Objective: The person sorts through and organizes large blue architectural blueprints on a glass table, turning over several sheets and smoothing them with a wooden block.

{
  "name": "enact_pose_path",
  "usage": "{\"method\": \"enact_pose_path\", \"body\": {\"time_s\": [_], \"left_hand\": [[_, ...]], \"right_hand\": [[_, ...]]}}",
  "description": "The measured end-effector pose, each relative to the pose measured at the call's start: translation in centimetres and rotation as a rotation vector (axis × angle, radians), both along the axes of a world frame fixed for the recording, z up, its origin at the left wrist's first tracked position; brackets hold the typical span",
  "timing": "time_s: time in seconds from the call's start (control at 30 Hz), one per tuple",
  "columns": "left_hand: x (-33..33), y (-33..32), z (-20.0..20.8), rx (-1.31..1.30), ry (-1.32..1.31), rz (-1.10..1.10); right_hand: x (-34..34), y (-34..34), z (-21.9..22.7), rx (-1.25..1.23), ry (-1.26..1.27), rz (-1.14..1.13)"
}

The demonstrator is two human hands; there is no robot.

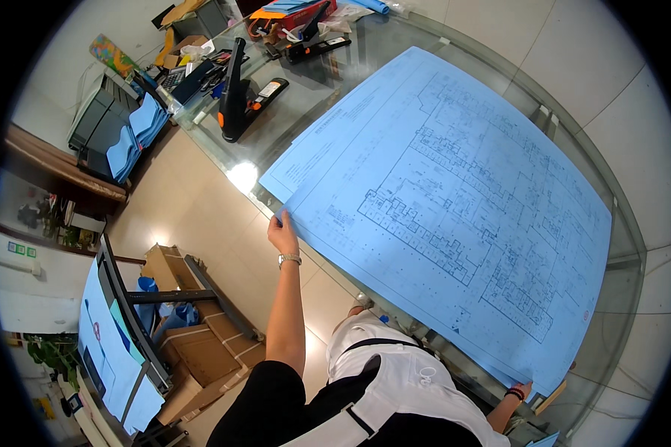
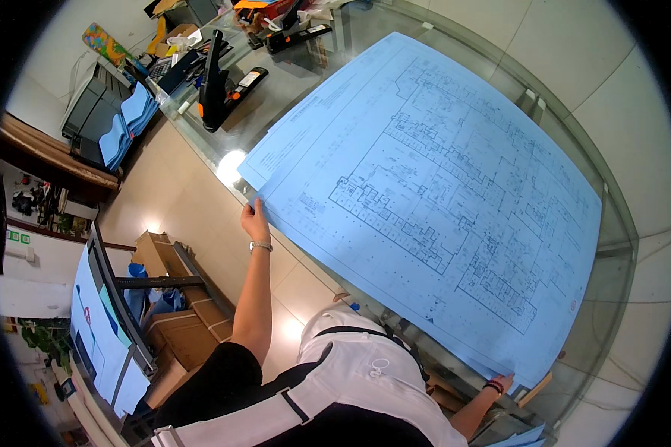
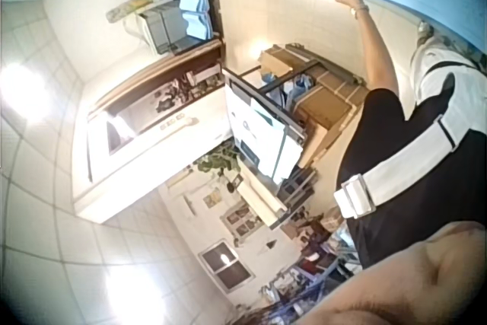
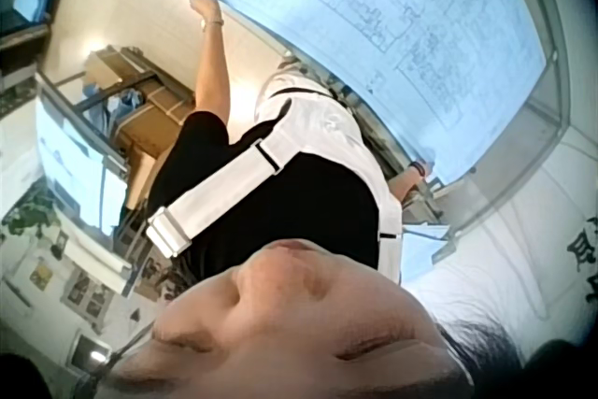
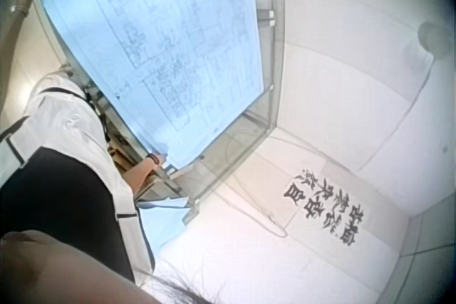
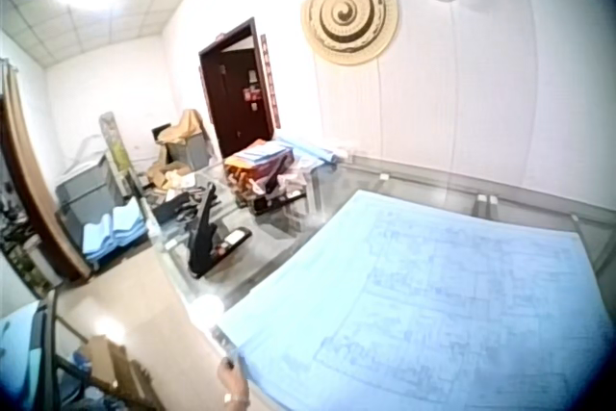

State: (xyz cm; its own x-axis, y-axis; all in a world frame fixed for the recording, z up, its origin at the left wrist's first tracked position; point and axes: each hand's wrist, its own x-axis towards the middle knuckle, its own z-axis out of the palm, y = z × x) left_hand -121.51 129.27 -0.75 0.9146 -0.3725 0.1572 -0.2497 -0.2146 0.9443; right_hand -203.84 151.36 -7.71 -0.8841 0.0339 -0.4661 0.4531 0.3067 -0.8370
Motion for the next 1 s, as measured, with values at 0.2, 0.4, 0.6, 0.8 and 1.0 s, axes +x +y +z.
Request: {"method": "enact_pose_path", "body": {"time_s": [0.2, 0.4, 0.6, 0.8, 1.0], "left_hand": [[0.0, -1.0, -1.4, 0.017, 0.003, 0.022], [1.2, -0.1, -2.1, 0.038, -0.056, 0.060], [0.1, -1.5, -1.8, 0.050, -0.023, 0.037], [-0.2, -2.3, -1.4, -0.148, 0.258, -0.004], [-0.5, -1.7, -0.3, -0.543, 0.471, -0.127]], "right_hand": [[1.2, -0.2, 0.9, -0.156, 0.069, -0.141], [3.4, -1.4, 2.2, -0.125, 0.049, -0.067], [-2.2, 1.1, -1.2, -0.091, -0.003, -0.092], [-1.7, 1.1, 0.4, -0.037, -0.065, -0.051], [7.8, -3.7, 8.2, 0.043, -0.027, -0.109]]}}
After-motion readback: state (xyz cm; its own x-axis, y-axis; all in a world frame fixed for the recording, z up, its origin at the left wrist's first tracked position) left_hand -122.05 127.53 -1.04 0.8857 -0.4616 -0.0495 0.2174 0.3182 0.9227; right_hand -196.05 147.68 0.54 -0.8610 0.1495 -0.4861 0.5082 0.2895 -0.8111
